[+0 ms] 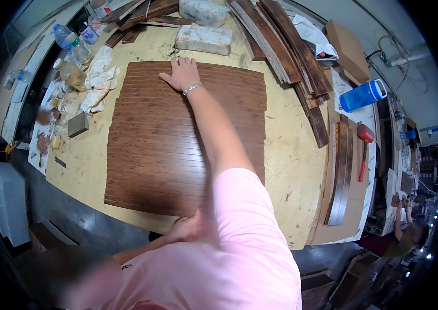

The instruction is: The person wipes a slatted wood panel with a white cloth, applies a substance with a sponge, and then stacks the panel on top of others on a workbench.

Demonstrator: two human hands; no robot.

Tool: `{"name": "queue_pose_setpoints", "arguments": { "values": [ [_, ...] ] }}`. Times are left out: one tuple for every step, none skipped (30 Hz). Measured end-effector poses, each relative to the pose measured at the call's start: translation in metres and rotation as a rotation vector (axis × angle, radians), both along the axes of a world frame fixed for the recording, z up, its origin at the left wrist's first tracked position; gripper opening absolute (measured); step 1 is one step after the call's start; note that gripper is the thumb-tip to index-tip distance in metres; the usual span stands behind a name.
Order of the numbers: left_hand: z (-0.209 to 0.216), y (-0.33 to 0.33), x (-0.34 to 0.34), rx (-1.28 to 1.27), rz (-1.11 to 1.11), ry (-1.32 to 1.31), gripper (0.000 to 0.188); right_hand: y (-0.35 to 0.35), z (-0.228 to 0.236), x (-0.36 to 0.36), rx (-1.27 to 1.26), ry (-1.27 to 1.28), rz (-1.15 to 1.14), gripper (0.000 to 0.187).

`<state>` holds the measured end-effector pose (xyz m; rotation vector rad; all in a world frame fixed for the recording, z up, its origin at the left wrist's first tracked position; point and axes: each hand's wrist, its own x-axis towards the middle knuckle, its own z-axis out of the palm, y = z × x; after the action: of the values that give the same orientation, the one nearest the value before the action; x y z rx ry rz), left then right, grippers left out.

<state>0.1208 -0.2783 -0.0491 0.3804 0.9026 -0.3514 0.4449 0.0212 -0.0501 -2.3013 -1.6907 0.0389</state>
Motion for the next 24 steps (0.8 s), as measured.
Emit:
{"name": "queue_pose_setpoints", "arguments": {
  "values": [
    [0.001, 0.008, 0.000, -0.061, -0.035, -0.040, 0.055, -0.006, -0.001, 0.005, 0.050, 0.019, 0.053, 0.081],
    [0.007, 0.018, -0.006, 0.199, -0.339, -0.231, 0.048, -0.013, -0.001, 0.011, 0.047, 0.002, 0.041, 0.081],
    [0.043, 0.045, -0.004, 0.459, -0.644, -0.421, 0.041, -0.023, -0.001, 0.018, 0.041, -0.015, 0.025, 0.081],
    [0.062, 0.065, -0.010, 0.582, -0.736, -0.512, 0.035, -0.033, -0.001, 0.024, 0.035, -0.031, 0.013, 0.081],
    [0.080, 0.086, -0.016, 0.711, -0.818, -0.600, 0.030, -0.047, -0.001, 0.032, 0.020, -0.040, -0.012, 0.082],
    [0.087, 0.103, -0.025, 0.698, -0.690, -0.582, 0.026, -0.061, 0.000, 0.038, 0.009, -0.044, -0.032, 0.082],
    [0.095, 0.123, -0.027, 0.757, -0.593, -0.516, 0.026, -0.075, 0.002, 0.043, -0.001, -0.055, -0.061, 0.082],
    [0.101, 0.148, -0.023, 0.825, -0.499, -0.449, 0.027, -0.089, -0.002, 0.042, -0.008, -0.059, -0.077, 0.082],
    [0.093, 0.180, -0.010, 1.289, -0.553, -0.505, 0.032, -0.102, -0.006, 0.048, 0.003, -0.096, -0.105, 0.082],
    [0.084, 0.212, 0.008, 1.764, -0.583, -0.529, 0.038, -0.101, -0.003, 0.055, 0.023, -0.121, -0.124, 0.082],
    [0.077, 0.240, 0.028, 1.974, -0.582, -0.446, 0.050, -0.098, 0.000, 0.055, 0.034, -0.104, -0.123, 0.083],
    [0.065, 0.268, 0.048, 2.176, -0.579, -0.360, 0.063, -0.096, 0.003, 0.051, 0.040, -0.084, -0.125, 0.083],
    [0.051, 0.294, 0.066, 2.204, -0.692, -0.212, 0.069, -0.092, 0.004, 0.049, 0.044, -0.069, -0.130, 0.083],
    [0.039, 0.313, 0.084, 2.223, -0.795, -0.072, 0.076, -0.089, 0.004, 0.050, 0.029, -0.070, -0.138, 0.083],
    [0.036, 0.321, 0.100, 2.235, -0.852, -0.018, 0.078, -0.086, 0.005, 0.052, 0.014, -0.074, -0.148, 0.083],
    [0.033, 0.327, 0.113, 2.246, -0.908, 0.041, 0.081, -0.081, 0.007, 0.054, -0.001, -0.078, -0.156, 0.083],
    [0.033, 0.331, 0.124, 2.255, -0.962, 0.104, 0.083, -0.077, 0.008, 0.058, -0.013, -0.076, -0.163, 0.084],
    [0.033, 0.332, 0.130, 2.260, -0.979, 0.106, 0.084, -0.075, 0.007, 0.062, -0.013, -0.078, -0.174, 0.085],
    [0.034, 0.333, 0.134, 2.264, -0.996, 0.110, 0.085, -0.073, 0.007, 0.066, -0.013, -0.080, -0.182, 0.085],
    [0.034, 0.334, 0.136, 2.268, -1.011, 0.118, 0.086, -0.071, 0.006, 0.070, -0.013, -0.081, -0.188, 0.086],
    [0.031, 0.336, 0.137, 2.281, -0.998, 0.113, 0.087, -0.070, 0.005, 0.071, 0.000, -0.087, -0.185, 0.088],
    [0.030, 0.339, 0.141, 2.273, -1.002, 0.105, 0.086, -0.068, 0.005, 0.074, -0.002, -0.081, -0.187, 0.088],
    [0.030, 0.341, 0.144, 2.265, -1.006, 0.098, 0.086, -0.065, 0.006, 0.078, -0.005, -0.075, -0.188, 0.088],
    [0.032, 0.344, 0.146, 2.260, -1.010, 0.097, 0.086, -0.062, 0.006, 0.081, -0.004, -0.067, -0.187, 0.088]
  ]
}}
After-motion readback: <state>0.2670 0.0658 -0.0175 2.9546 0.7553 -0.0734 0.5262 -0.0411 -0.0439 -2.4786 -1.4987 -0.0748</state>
